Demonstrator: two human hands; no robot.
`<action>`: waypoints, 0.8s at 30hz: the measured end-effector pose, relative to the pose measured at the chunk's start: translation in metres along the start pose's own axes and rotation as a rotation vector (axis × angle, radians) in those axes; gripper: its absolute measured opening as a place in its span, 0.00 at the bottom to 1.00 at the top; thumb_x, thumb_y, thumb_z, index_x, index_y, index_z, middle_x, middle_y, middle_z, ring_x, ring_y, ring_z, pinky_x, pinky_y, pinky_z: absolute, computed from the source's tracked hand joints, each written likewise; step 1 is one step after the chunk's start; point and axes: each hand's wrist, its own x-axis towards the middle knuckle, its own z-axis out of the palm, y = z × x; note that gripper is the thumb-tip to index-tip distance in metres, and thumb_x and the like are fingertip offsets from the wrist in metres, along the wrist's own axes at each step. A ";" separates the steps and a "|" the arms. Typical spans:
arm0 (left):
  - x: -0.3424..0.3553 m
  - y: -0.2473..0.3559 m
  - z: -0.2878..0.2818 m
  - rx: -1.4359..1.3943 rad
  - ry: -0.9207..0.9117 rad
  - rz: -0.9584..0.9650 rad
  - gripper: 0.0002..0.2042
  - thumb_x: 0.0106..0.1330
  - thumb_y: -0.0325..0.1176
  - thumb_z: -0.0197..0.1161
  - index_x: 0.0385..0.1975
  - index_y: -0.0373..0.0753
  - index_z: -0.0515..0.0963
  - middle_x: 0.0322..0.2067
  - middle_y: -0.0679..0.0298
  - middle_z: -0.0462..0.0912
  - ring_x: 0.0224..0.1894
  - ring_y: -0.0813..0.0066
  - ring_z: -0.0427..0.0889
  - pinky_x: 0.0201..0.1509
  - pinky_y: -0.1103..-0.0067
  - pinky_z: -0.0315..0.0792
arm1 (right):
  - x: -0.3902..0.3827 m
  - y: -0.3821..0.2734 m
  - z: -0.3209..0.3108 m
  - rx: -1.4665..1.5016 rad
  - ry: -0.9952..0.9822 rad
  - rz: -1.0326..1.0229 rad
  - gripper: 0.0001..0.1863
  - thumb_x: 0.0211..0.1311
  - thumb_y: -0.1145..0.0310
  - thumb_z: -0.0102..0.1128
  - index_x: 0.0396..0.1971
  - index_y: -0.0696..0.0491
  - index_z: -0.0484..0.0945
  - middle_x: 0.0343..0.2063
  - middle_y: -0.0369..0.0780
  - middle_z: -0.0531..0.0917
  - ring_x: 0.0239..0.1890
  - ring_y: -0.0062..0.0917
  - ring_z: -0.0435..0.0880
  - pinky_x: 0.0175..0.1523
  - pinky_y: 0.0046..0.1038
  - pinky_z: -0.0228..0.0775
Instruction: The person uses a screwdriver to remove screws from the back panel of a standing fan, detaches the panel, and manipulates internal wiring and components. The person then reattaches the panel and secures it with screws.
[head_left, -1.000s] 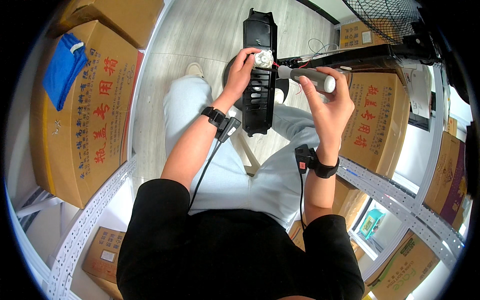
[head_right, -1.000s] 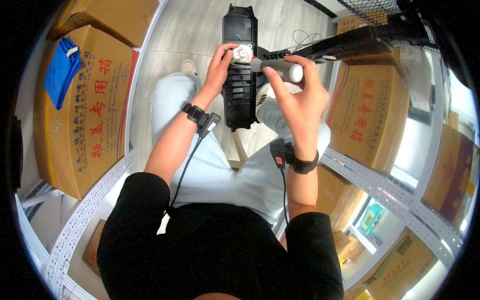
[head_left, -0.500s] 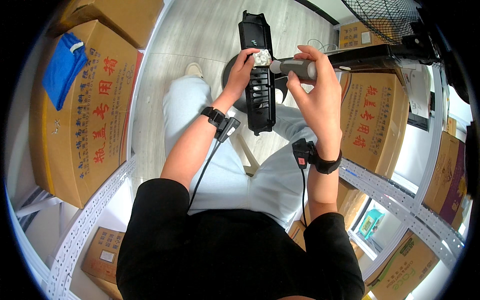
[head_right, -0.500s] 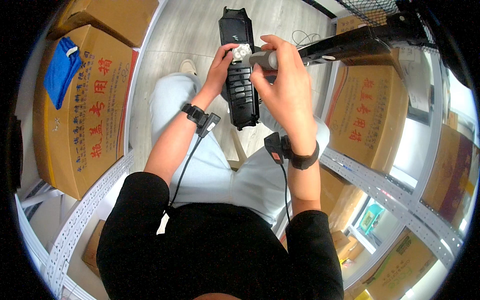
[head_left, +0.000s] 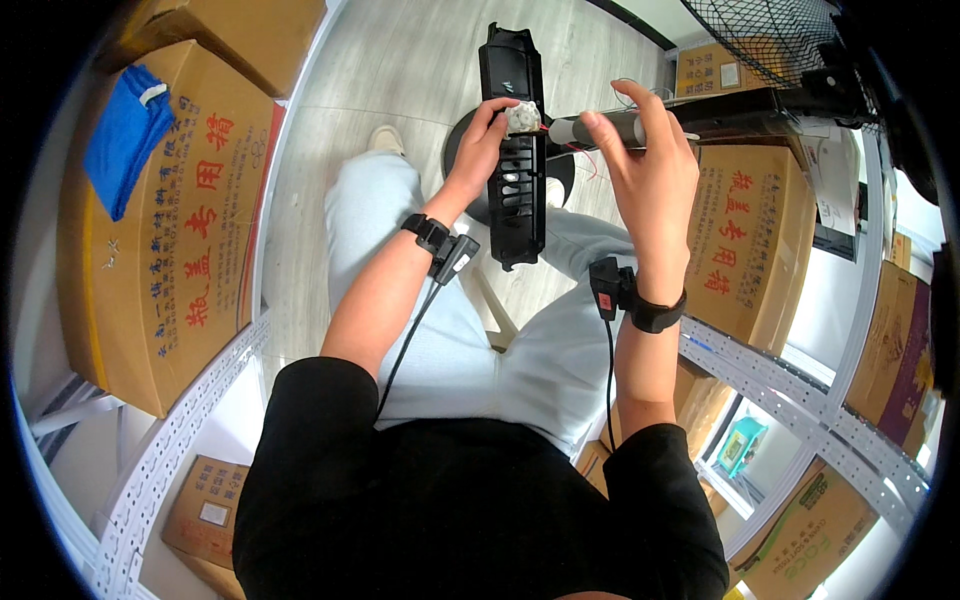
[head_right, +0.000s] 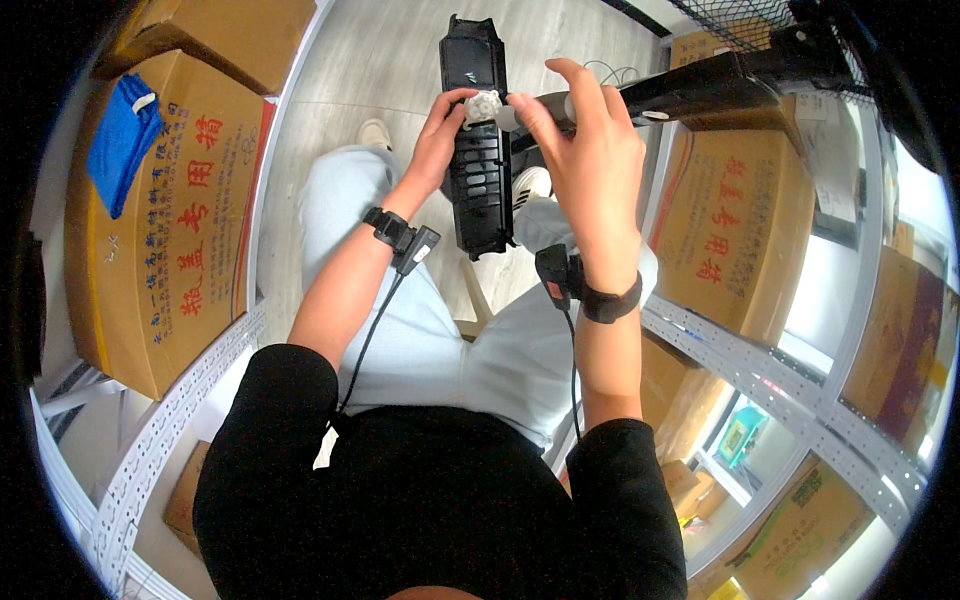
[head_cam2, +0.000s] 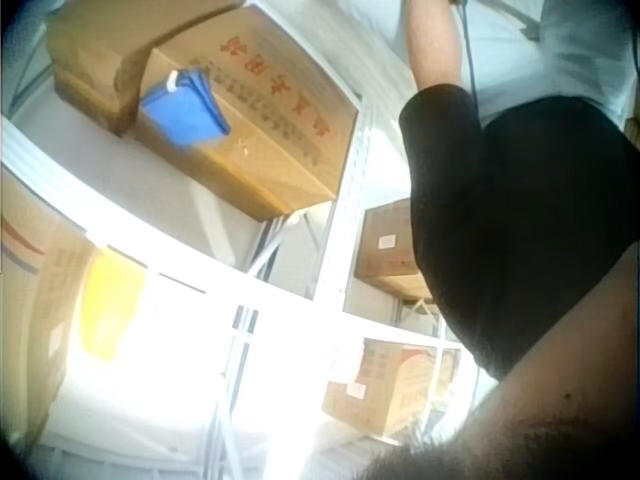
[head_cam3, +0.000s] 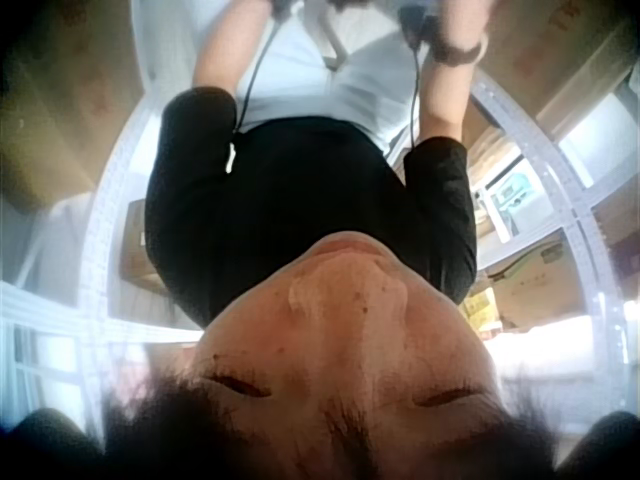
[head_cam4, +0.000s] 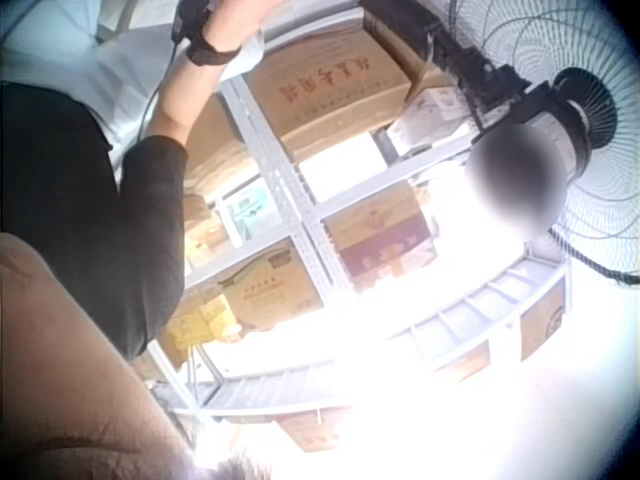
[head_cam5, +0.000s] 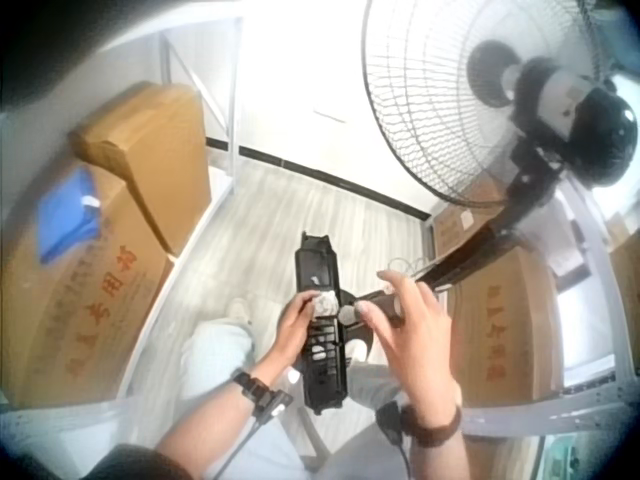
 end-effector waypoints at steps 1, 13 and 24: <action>0.000 0.000 0.000 -0.021 -0.001 -0.014 0.13 0.77 0.33 0.46 0.55 0.41 0.72 0.50 0.68 0.76 0.53 0.81 0.71 0.61 0.82 0.63 | -0.002 0.004 0.003 0.090 0.038 -0.043 0.21 0.60 0.66 0.68 0.52 0.51 0.76 0.38 0.45 0.82 0.36 0.33 0.86 0.40 0.31 0.81; 0.002 -0.005 0.000 0.021 0.013 0.008 0.13 0.77 0.32 0.45 0.55 0.40 0.72 0.51 0.68 0.75 0.54 0.80 0.71 0.62 0.82 0.63 | -0.006 0.017 0.002 0.172 0.032 -0.014 0.21 0.58 0.63 0.69 0.50 0.52 0.76 0.35 0.44 0.83 0.32 0.33 0.85 0.35 0.31 0.77; 0.003 -0.010 -0.001 -0.027 -0.014 -0.019 0.13 0.78 0.33 0.44 0.57 0.41 0.71 0.52 0.67 0.75 0.54 0.80 0.72 0.61 0.81 0.64 | -0.006 0.010 0.001 0.062 0.049 -0.033 0.19 0.58 0.65 0.69 0.49 0.50 0.78 0.35 0.44 0.82 0.34 0.36 0.85 0.37 0.31 0.78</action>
